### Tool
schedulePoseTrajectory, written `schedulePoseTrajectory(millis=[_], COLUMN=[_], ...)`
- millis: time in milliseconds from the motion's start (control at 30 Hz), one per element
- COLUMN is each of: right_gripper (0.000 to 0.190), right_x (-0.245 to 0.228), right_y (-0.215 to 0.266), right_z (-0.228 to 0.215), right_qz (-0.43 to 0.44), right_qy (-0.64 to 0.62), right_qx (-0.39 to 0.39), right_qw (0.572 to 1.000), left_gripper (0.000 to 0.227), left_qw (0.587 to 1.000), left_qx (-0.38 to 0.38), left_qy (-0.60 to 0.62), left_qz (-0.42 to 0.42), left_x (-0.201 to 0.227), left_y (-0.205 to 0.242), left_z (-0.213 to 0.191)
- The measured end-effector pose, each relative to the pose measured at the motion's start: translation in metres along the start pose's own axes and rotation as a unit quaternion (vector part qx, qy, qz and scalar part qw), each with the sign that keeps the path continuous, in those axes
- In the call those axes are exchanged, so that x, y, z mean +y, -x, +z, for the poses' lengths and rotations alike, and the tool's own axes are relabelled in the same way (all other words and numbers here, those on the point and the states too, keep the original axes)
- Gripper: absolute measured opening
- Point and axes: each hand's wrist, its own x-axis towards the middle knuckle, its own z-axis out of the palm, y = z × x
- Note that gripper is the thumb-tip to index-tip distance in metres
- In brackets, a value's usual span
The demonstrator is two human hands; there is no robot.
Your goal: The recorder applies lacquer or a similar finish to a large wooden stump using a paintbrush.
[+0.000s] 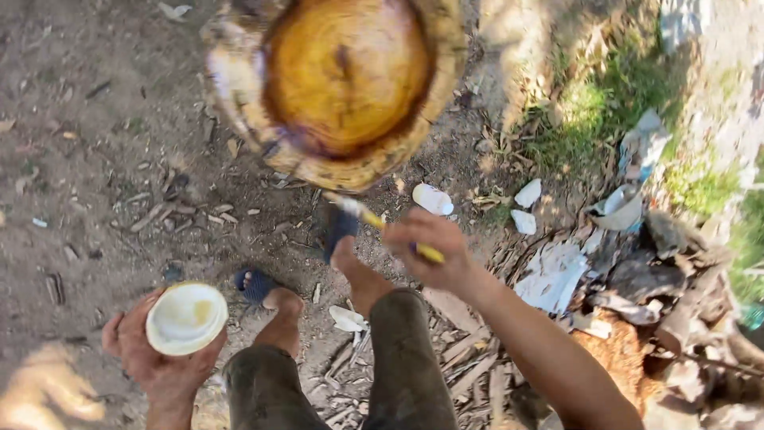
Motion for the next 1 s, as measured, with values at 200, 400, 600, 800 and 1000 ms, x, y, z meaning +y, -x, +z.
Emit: schedulePoseTrajectory(millis=[200, 400, 600, 800, 1000], right_gripper=[0.011, 0.016, 0.029, 0.005, 0.007], right_x=[0.132, 0.174, 0.108, 0.217, 0.228], right_y=[0.029, -0.029, 0.015, 0.01, -0.04], right_z=[-0.064, -0.1, -0.062, -0.103, -0.127], right_qz=[0.094, -0.006, -0.231, 0.002, -0.059], right_qy=[-0.067, 0.082, 0.136, -0.201, -0.109], right_qx=[0.191, 0.279, -0.034, 0.057, 0.247], right_qw=[0.975, 0.957, 0.963, 0.978, 0.961], left_gripper=[0.07, 0.084, 0.099, 0.114, 0.105], left_qw=[1.0, 0.994, 0.961, 0.96, 0.956], left_qx=[-0.005, -0.007, 0.098, 0.173, 0.181], left_qy=[-0.026, -0.099, 0.155, 0.105, 0.111], left_qz=[0.005, -0.055, -0.205, -0.192, -0.203], left_x=[0.003, 0.042, 0.071, 0.088, 0.131], left_y=[0.019, 0.052, 0.11, 0.152, 0.128], left_z=[0.011, 0.076, 0.167, 0.23, 0.244])
